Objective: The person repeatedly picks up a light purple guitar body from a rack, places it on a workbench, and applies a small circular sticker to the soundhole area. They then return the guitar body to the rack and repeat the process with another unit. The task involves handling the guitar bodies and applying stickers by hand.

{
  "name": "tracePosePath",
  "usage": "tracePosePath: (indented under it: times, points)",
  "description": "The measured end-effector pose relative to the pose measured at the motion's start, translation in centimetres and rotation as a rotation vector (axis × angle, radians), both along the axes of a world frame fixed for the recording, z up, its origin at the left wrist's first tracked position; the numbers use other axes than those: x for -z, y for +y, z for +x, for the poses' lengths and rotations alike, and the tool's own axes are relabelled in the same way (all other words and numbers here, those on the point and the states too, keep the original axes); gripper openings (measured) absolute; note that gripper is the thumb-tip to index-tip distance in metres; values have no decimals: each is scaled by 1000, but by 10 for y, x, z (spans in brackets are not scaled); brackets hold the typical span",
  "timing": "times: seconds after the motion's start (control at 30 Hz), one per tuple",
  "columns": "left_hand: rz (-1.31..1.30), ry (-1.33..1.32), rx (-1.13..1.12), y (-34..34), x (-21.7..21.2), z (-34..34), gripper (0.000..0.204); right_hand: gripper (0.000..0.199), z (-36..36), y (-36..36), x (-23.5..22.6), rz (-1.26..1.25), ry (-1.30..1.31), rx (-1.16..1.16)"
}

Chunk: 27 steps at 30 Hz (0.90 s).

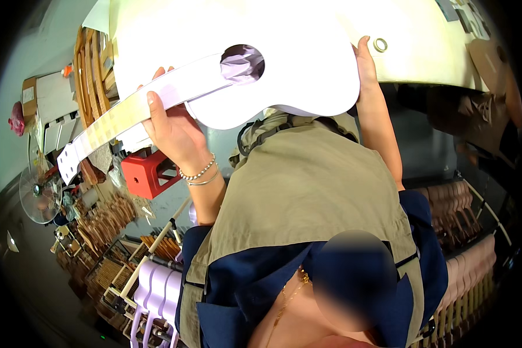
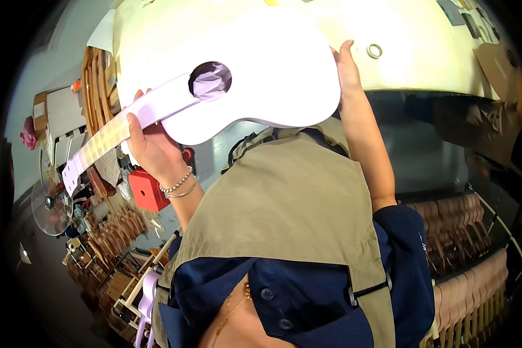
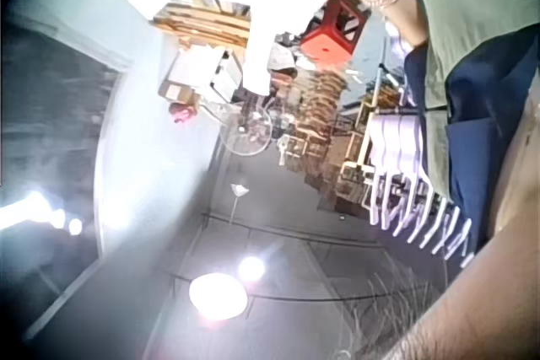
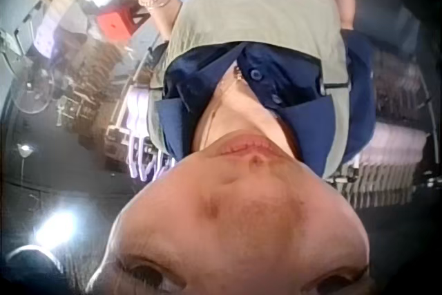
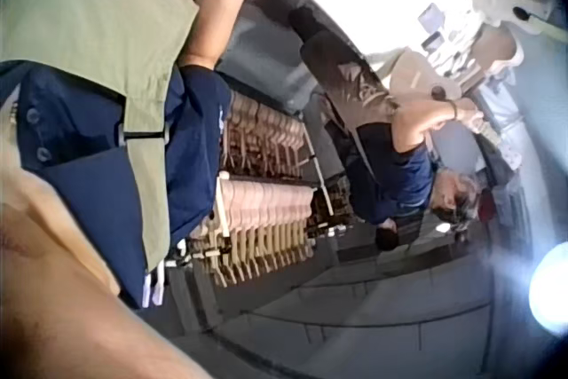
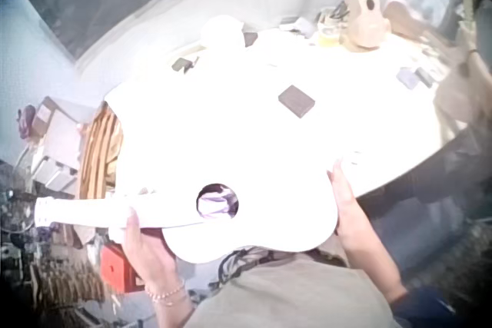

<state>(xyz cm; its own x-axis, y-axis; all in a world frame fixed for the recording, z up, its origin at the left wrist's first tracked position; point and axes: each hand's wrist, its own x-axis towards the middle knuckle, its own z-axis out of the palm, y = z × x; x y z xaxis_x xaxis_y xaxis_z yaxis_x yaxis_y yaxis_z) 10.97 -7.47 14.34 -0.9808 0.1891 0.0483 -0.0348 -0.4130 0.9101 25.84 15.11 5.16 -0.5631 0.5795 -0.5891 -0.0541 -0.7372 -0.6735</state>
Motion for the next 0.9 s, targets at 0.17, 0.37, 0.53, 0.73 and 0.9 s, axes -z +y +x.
tracePosePath:
  times: [0.17,0.37,0.53,0.73,0.9]
  points:
    - [-25,72,33,9,-9,7,42,78,3,5,6,-54,16,28]
    - [-39,94,56,11,-13,11,43,78,9,11,25,-55,22,-15]
    - [-60,117,70,13,-14,15,45,76,8,9,22,-89,40,10]
    - [-87,123,76,14,-16,19,45,76,11,12,33,-135,121,-35]
    - [-132,249,209,9,-21,16,41,68,15,3,25,-20,224,-94]
